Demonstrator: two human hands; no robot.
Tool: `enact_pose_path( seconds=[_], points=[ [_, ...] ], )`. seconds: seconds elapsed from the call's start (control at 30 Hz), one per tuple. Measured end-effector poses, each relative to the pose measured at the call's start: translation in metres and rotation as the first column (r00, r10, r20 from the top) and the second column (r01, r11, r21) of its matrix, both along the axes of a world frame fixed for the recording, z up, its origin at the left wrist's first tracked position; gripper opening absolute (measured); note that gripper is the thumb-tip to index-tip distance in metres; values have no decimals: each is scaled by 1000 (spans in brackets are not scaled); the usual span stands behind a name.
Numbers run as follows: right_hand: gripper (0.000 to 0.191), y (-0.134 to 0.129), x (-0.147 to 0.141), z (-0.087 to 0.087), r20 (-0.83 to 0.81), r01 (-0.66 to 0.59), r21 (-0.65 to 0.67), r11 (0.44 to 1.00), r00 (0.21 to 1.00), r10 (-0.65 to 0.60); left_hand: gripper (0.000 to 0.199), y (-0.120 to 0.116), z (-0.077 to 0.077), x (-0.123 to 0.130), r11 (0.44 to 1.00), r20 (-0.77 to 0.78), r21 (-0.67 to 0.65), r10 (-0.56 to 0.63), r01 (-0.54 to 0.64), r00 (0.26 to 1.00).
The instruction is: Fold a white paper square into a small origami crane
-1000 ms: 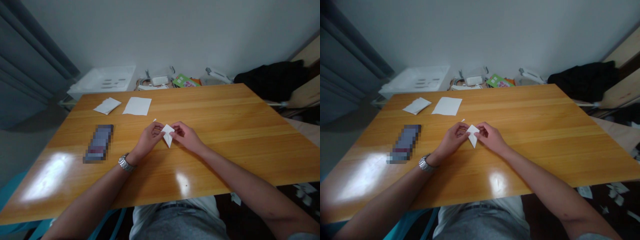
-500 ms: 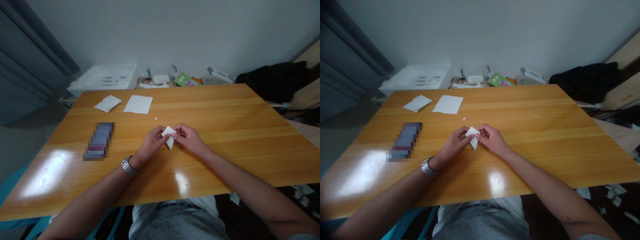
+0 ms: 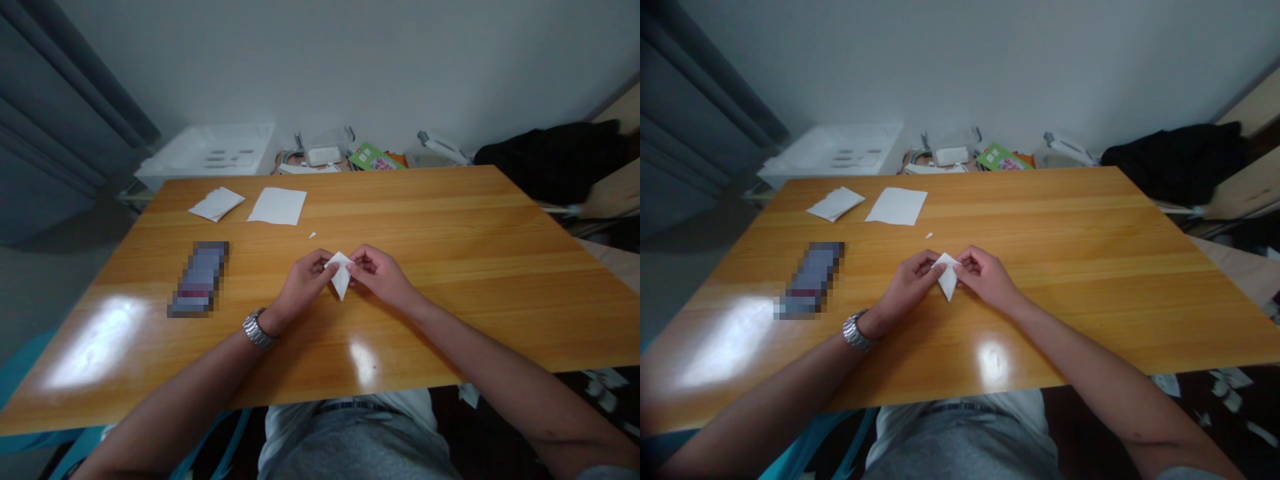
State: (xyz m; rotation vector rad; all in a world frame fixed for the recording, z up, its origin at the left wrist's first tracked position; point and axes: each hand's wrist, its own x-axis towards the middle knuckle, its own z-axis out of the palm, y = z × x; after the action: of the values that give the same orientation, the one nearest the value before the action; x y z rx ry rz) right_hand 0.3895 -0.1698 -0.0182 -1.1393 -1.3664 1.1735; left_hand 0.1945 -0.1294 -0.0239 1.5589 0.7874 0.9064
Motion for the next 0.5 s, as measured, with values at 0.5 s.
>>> enact_pose_path(
  seconds=[0.5],
  points=[
    [35, -1, 0, 2, -28, 24, -8, 1000, 999, -24, 27, 0, 0, -1, 995, 72, 88, -54, 48, 996]
  ],
)
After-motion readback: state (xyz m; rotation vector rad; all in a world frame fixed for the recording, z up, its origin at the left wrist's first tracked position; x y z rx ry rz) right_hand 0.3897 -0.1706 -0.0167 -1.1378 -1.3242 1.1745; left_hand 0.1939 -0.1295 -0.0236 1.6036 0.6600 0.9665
